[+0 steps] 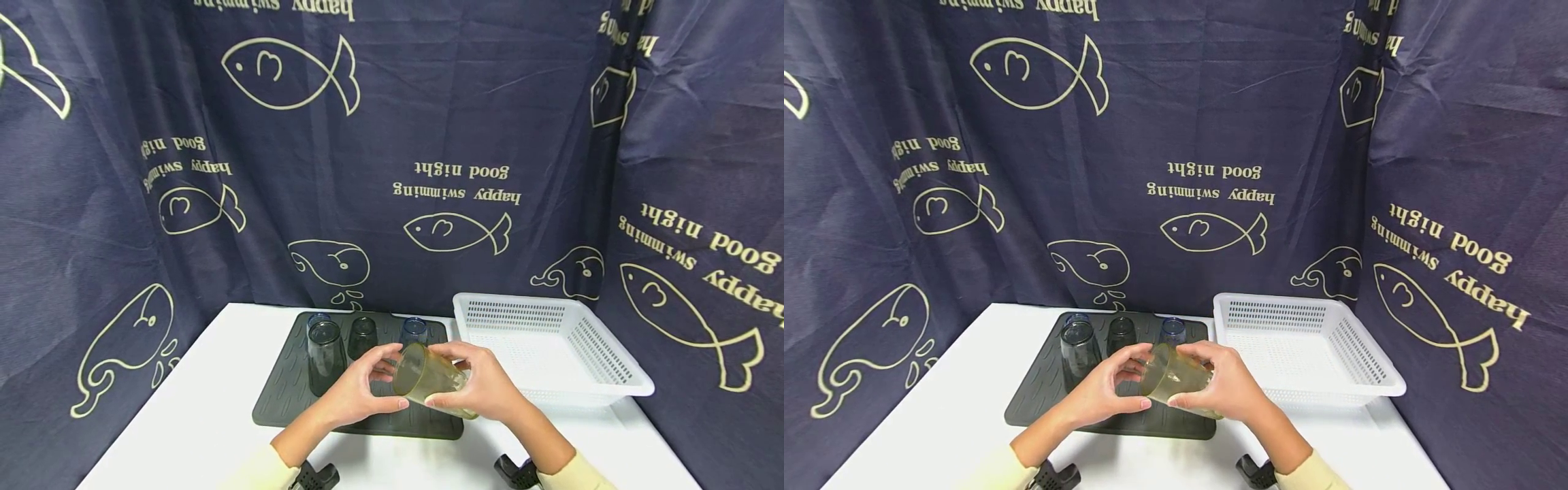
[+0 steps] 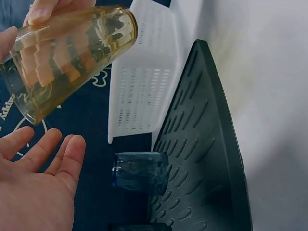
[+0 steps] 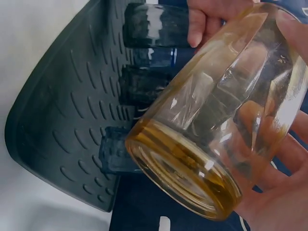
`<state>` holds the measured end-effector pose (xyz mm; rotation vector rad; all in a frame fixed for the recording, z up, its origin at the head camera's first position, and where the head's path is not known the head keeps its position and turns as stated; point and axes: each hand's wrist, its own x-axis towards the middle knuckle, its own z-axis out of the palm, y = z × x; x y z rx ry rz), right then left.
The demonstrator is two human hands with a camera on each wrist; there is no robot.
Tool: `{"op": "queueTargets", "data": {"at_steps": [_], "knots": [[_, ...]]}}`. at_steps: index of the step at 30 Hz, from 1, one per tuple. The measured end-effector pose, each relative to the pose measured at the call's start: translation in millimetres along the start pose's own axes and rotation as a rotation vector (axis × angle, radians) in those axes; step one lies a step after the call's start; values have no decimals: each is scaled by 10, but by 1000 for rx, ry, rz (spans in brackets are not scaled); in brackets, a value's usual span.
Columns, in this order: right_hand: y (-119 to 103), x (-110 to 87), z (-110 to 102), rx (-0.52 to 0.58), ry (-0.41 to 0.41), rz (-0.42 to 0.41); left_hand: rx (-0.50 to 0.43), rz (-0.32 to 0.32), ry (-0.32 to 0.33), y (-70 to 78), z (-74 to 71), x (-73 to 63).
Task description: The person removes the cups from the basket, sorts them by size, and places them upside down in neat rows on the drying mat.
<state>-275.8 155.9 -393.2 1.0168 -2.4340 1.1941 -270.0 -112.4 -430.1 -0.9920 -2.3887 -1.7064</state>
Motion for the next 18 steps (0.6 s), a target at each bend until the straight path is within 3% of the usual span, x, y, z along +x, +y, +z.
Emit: {"op": "queueTargets", "data": {"at_steps": [6, 18], "knots": [[-17, -8, 38, -36, -26, -37, 25, 32, -13, -7, 24, 3], [-63, -14, 81, -169, -72, -89, 61, 22, -16, 19, 87, -24]]}}
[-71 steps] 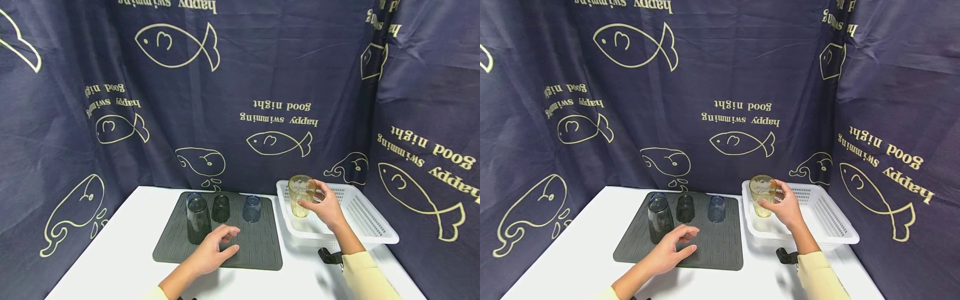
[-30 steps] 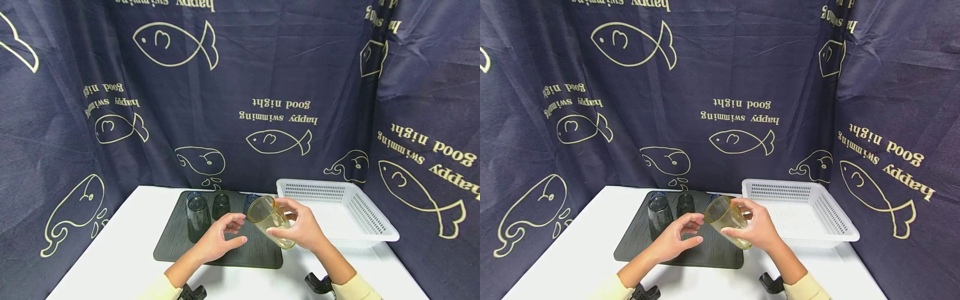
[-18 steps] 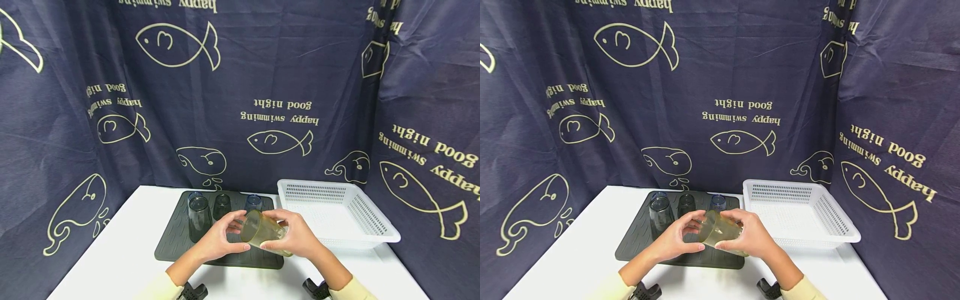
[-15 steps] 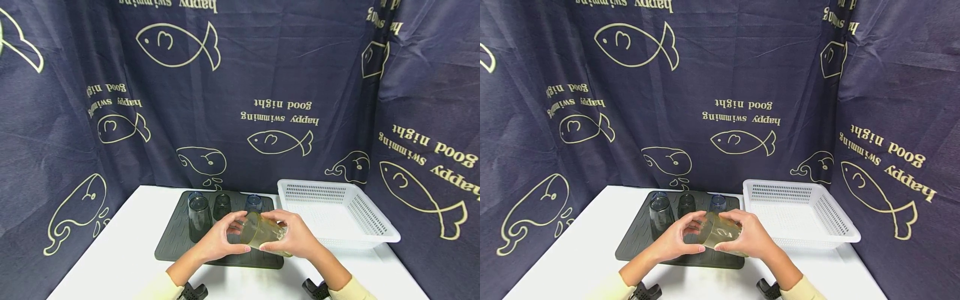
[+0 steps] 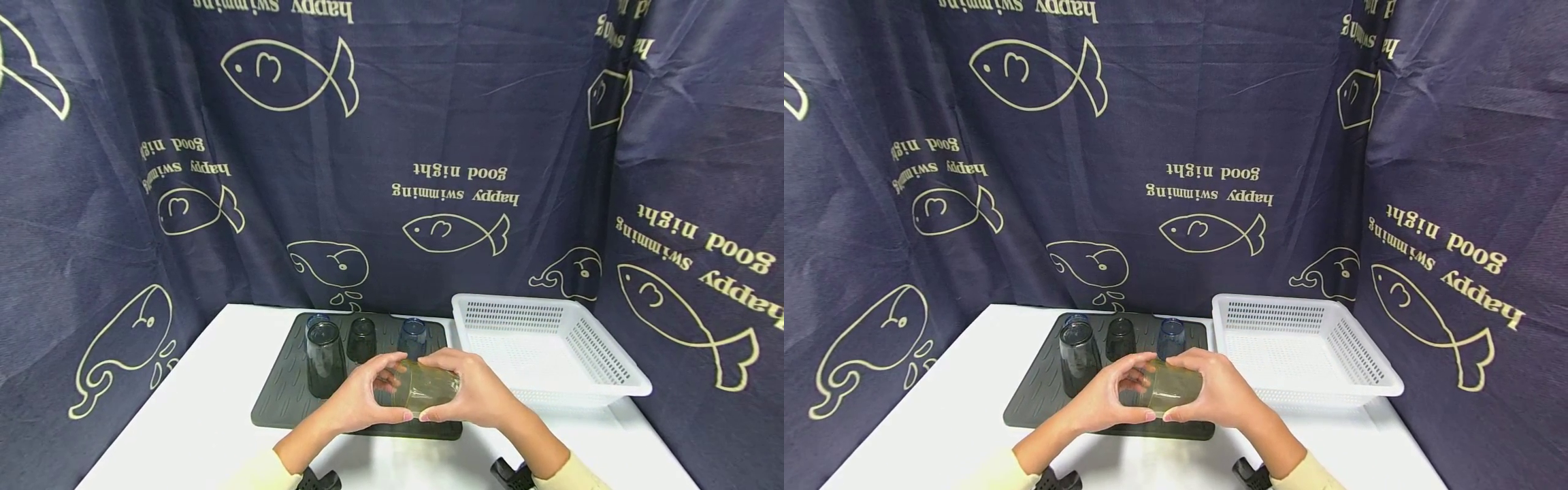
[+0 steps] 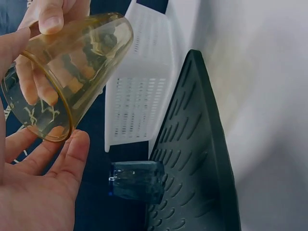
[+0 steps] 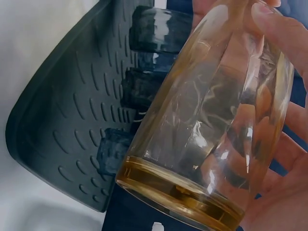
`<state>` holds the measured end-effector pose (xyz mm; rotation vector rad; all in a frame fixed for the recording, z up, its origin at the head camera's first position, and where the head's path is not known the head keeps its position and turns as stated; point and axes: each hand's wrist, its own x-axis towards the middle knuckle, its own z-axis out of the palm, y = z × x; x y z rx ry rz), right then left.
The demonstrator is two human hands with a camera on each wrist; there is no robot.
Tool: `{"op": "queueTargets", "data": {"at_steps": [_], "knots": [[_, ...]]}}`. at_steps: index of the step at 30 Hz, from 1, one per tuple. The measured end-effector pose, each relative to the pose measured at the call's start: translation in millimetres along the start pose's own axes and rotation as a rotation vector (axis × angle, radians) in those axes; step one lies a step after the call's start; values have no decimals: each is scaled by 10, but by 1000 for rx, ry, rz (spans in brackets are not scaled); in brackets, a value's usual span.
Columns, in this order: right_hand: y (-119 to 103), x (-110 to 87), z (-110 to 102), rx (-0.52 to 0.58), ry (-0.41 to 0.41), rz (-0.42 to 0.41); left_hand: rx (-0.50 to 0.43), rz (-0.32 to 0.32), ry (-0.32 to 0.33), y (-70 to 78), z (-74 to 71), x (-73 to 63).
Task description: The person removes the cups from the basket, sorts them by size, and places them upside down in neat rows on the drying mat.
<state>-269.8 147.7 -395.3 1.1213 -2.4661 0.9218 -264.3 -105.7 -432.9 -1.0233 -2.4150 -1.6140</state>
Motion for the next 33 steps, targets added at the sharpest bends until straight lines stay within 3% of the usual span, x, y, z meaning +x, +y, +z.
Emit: {"op": "queueTargets", "data": {"at_steps": [9, 19, 28, 33], "knots": [[-44, -23, 15, -44, 1, 24, -44, 60, 61, -28, 23, -22], [-92, -48, -35, -108, 65, 7, -81, 50, 122, -23, -3, -65], [108, -125, -122, 17, 109, 19, -159, 15, 149, -35, -100, -153], [232, -185, -116, 175, 115, 71, -209, 35, 146, -59, -124, -186]]}}
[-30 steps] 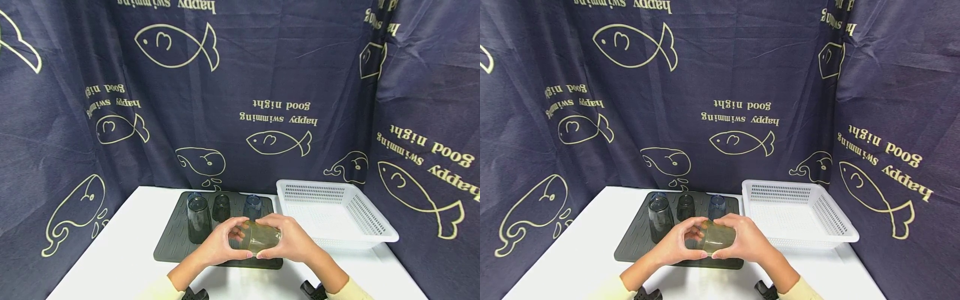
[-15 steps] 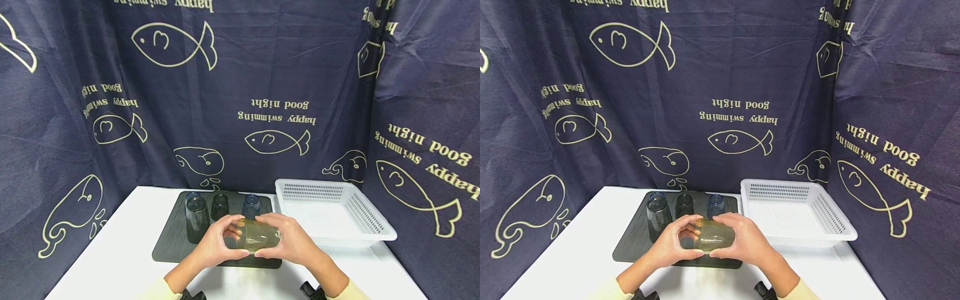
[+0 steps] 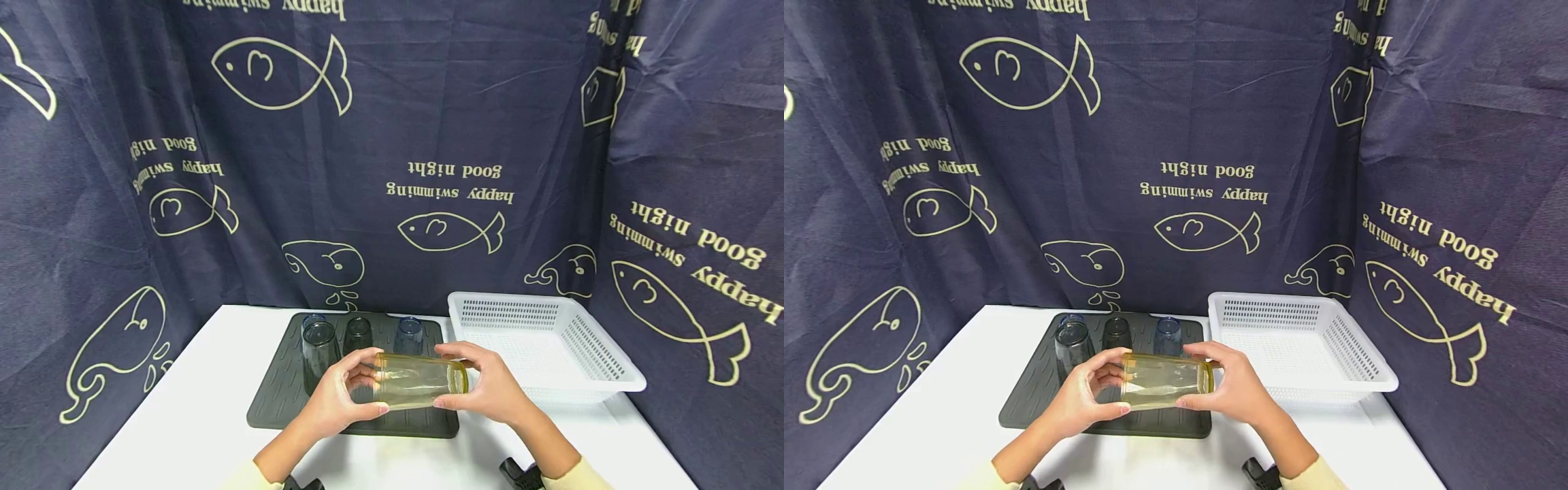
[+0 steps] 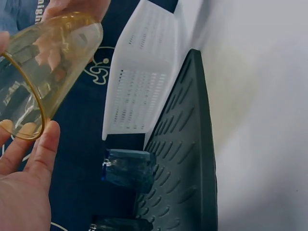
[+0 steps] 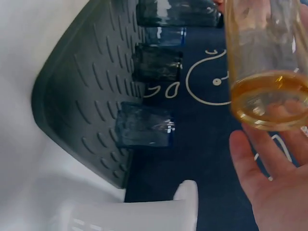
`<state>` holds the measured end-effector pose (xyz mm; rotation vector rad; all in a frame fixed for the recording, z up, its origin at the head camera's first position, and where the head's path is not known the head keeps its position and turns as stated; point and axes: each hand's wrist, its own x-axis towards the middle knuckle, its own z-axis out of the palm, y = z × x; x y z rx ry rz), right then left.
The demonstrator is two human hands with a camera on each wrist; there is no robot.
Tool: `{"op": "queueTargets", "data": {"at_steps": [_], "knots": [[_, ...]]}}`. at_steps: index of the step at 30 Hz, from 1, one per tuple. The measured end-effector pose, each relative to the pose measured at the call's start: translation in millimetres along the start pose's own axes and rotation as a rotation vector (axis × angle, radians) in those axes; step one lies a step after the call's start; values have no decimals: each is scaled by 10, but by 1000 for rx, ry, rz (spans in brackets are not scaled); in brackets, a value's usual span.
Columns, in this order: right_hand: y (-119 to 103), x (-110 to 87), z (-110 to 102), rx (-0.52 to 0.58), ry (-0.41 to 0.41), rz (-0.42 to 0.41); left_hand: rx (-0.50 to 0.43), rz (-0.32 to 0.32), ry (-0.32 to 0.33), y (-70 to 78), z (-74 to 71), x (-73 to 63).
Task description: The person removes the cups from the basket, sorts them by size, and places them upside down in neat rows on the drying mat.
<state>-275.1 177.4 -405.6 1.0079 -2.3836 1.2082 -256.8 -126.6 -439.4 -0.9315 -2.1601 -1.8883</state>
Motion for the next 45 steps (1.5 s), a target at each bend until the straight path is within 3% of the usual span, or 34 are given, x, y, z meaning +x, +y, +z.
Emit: {"op": "queueTargets", "data": {"at_steps": [11, 22, 29, 41, 45], "knots": [[199, -107, 82, 498, -28, 12, -82, 70, -18, -104, -37, -66], [273, -174, 179, 766, -119, -28, -104, 107, -27, -152, -57, -120], [282, -185, 221, 829, -146, 27, -112, 116, -27, -144, -52, -127], [259, -196, 281, 817, -98, 38, -124, 134, -60, -169, -99, -132], [246, -178, 306, 798, -78, 38, -73, 118, -66, -166, -133, -141]]}}
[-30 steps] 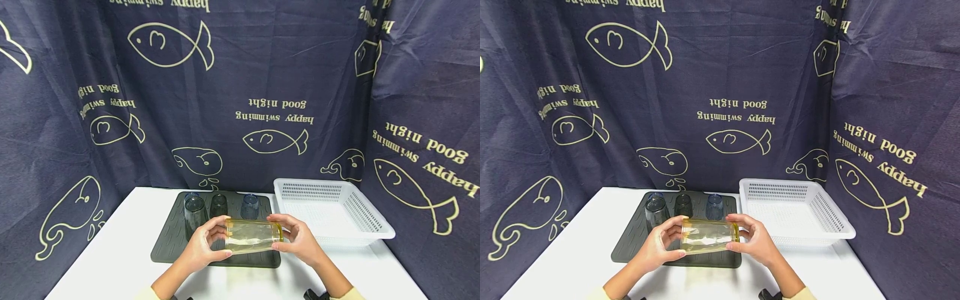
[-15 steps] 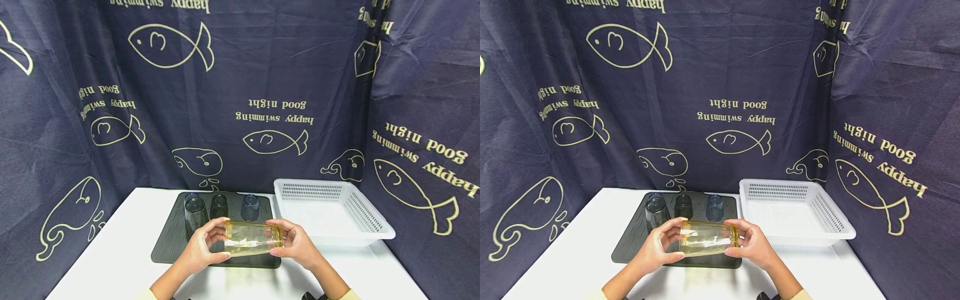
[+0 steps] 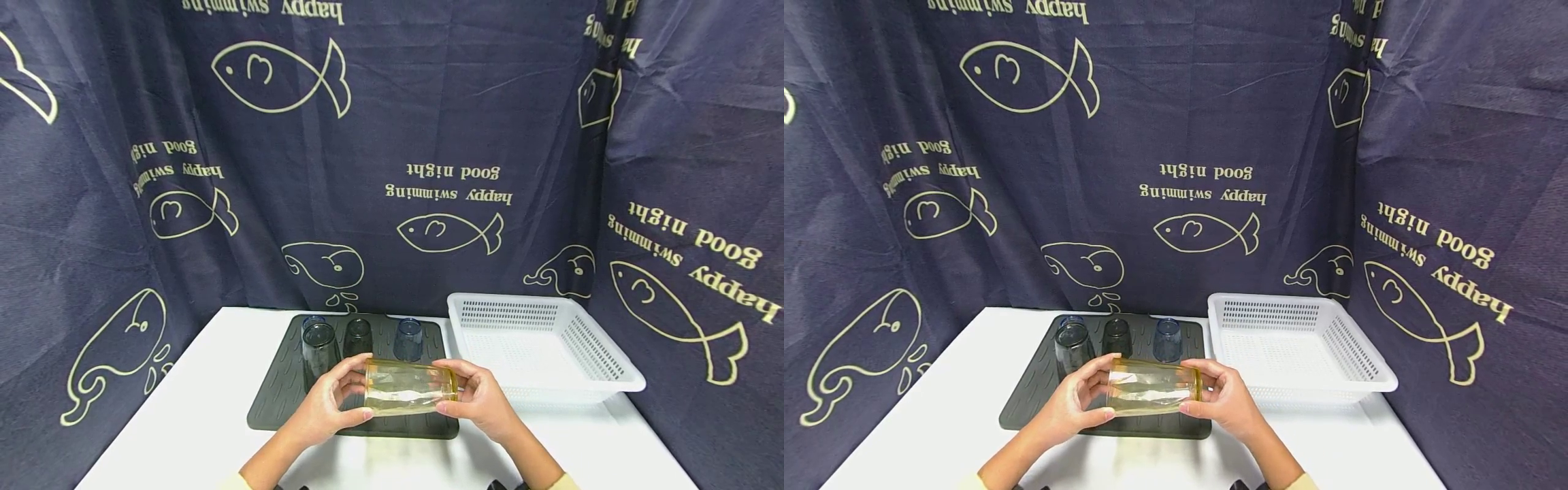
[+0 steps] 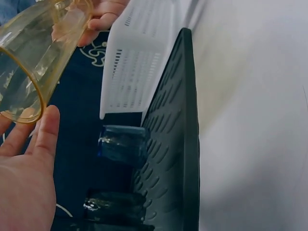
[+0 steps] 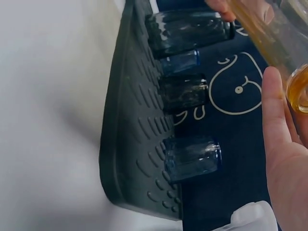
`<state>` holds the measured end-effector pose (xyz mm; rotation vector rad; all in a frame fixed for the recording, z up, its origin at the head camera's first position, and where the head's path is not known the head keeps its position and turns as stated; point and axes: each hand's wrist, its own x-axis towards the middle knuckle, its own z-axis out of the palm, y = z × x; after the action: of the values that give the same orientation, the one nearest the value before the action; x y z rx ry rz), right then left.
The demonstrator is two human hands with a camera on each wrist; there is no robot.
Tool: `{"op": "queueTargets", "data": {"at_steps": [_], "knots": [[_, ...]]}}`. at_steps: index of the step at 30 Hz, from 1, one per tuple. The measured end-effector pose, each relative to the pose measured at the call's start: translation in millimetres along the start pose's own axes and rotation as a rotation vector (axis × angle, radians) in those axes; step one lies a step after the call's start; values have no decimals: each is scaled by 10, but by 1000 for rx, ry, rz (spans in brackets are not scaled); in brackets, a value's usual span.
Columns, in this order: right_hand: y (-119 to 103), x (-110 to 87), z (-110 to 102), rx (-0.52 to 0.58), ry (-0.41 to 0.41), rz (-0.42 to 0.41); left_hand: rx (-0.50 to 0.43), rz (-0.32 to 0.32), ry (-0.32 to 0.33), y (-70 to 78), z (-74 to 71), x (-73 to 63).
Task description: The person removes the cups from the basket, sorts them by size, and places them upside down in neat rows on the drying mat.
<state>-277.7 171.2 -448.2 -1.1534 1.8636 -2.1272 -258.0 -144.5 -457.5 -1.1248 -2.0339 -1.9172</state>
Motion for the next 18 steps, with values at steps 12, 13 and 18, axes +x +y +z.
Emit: {"op": "queueTargets", "data": {"at_steps": [12, 13, 18], "knots": [[1, 71, 65, -115, 163, 88, 350, -63, 142, 117, -190, -165], [-1, 76, 68, -122, 178, 98, 370, -52, 156, 119, -218, -187], [-8, 104, 77, -150, 247, 137, 483, -65, 208, 134, -410, -321]]}}
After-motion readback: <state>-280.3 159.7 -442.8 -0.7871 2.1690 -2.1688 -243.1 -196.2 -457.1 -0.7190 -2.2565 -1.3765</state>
